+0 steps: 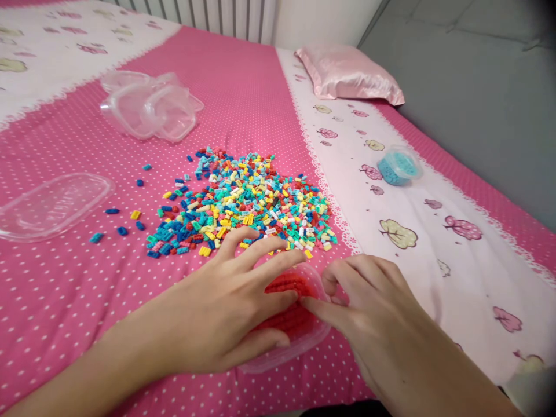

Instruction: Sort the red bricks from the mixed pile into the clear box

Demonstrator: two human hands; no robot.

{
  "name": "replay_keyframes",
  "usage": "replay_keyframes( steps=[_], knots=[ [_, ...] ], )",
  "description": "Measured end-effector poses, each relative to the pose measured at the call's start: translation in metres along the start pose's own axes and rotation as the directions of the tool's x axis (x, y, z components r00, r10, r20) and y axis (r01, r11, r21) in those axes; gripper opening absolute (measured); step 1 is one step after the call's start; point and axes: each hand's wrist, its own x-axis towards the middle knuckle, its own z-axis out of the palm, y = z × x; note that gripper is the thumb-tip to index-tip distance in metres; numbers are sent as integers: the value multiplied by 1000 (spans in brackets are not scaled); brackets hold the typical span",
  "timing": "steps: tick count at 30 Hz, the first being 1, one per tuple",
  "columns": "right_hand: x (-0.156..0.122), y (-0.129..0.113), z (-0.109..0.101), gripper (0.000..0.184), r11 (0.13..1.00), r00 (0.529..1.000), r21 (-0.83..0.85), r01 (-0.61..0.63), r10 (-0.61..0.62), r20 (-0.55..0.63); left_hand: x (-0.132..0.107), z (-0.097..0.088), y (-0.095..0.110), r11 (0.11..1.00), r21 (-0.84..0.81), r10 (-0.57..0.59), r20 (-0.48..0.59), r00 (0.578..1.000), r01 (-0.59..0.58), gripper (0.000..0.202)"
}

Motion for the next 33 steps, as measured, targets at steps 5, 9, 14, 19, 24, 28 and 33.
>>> replay_keyframes(
  steps=[5, 9, 14, 19, 24, 28, 33],
  knots=[
    [-1, 0, -1, 21, 1000, 1000, -7, 2, -2, 8, 0, 0, 0, 1000, -9, -2, 5, 1000, 2, 34],
    [-1, -2, -4, 19, 1000, 1000, 10, 12, -13, 16, -1, 1, 0, 1000, -19, -13, 1, 1000, 13, 35],
    [-1, -2, -3, 20, 1000, 1000, 14, 8, -8, 18, 0, 1, 0, 998, -46, -45, 14, 999, 46, 35],
    [0, 1, 0, 19, 1000, 1000, 22, 6, -6, 13, 1, 0, 0, 999, -36, -27, 29, 999, 28, 33],
    [0, -1, -2, 20, 999, 1000, 41, 3, -4, 29, 1, -1, -1, 999, -28, -22, 16, 1000, 23, 28],
    [0, -3, -4, 19, 999, 1000, 44, 5, -6, 17, 1, -2, -2, 999, -41, -25, 3, 1000, 25, 27],
    [1, -2, -4, 19, 998, 999, 66, -4, 2, 32, 0, 0, -1, 997, -63, -46, -56, 997, 42, 28]
  ],
)
